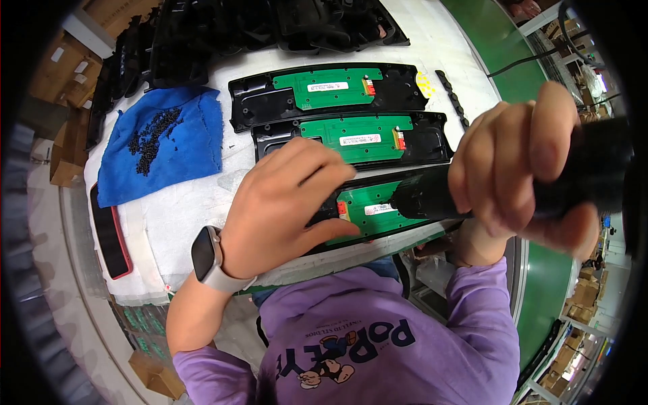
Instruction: Assembling electronic components into black plastic printer parts using an electric screwdriver.
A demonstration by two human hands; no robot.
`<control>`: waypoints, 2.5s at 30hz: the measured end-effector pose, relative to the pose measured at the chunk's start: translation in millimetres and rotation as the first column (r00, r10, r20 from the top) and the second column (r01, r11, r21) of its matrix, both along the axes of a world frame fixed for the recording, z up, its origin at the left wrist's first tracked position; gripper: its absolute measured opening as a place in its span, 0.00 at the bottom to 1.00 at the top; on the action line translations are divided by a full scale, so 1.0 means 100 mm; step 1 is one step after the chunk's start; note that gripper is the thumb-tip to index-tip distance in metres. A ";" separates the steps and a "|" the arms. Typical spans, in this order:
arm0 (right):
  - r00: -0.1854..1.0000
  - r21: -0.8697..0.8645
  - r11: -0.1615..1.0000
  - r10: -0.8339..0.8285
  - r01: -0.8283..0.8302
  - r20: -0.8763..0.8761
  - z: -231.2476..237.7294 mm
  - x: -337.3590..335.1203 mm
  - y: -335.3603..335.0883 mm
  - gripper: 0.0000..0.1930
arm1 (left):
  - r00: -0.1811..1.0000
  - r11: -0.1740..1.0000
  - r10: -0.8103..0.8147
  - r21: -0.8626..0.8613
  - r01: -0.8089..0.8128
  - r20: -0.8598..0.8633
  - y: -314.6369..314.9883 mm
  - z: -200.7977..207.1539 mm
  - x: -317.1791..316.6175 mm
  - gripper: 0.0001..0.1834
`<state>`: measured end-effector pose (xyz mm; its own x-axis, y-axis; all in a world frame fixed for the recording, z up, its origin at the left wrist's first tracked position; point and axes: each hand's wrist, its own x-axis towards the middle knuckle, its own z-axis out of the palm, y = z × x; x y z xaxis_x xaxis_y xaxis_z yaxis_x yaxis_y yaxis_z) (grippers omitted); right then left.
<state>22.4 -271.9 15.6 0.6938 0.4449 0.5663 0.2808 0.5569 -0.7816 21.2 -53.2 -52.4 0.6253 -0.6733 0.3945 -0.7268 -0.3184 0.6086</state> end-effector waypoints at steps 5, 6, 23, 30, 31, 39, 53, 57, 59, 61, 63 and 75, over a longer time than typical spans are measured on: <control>0.971 -0.279 0.941 0.223 -0.191 0.088 0.08 0.13 0.09 0.23 | 0.992 0.996 -0.024 0.088 0.013 0.126 0.02 -0.08 0.00 0.18; 0.971 -0.283 0.939 0.224 -0.193 0.082 0.08 0.14 0.10 0.23 | 0.992 0.992 -0.039 0.122 0.025 0.118 0.03 -0.07 0.00 0.17; 0.966 -0.196 0.948 0.257 -0.250 0.010 -0.09 0.17 0.06 0.17 | 0.984 0.967 -0.017 0.254 -0.029 0.179 -0.03 -0.07 -0.30 0.16; 0.968 -0.229 0.942 0.252 -0.245 0.003 -0.05 0.16 0.13 0.17 | 0.909 0.919 -0.068 0.381 -0.103 0.410 -0.05 -0.21 -0.41 0.13; 0.951 -0.200 0.931 0.309 -0.305 -0.013 -0.04 0.20 0.11 0.18 | 0.883 0.926 -0.133 0.374 -0.052 0.451 -0.05 -0.21 -0.41 0.09; 0.960 0.084 0.959 0.263 -0.271 0.099 0.06 0.23 -0.18 0.16 | 0.864 0.932 -0.160 0.362 -0.027 0.478 -0.10 -0.23 -0.54 0.09; 0.968 -0.140 0.960 0.249 -0.243 0.028 -0.20 0.34 0.22 0.23 | 0.889 0.945 -0.124 0.325 -0.030 0.441 -0.09 -0.23 -0.53 0.09; 0.996 -0.066 0.995 0.078 -0.075 0.041 -0.24 0.22 0.18 0.21 | 0.890 0.945 -0.125 0.326 -0.028 0.439 -0.08 -0.23 -0.52 0.07; 0.999 -0.027 1.000 -0.011 0.012 0.042 -0.26 0.18 0.15 0.21 | 0.885 0.945 -0.118 0.325 -0.039 0.450 -0.08 -0.24 -0.52 0.04; 0.997 -0.005 0.998 -0.056 0.057 0.046 -0.24 0.18 0.11 0.20 | 0.890 0.946 -0.113 0.323 -0.040 0.441 -0.08 -0.23 -0.52 0.04; 0.998 0.032 0.999 0.005 -0.007 0.068 -0.23 0.25 0.06 0.20 | 0.897 0.947 -0.096 0.316 -0.051 0.431 -0.07 -0.21 -0.50 0.05; 0.990 0.307 0.946 -0.129 0.104 0.064 -0.09 0.10 -0.06 0.17 | 0.979 0.975 0.200 0.104 -0.195 -0.041 -0.03 0.02 -0.26 0.22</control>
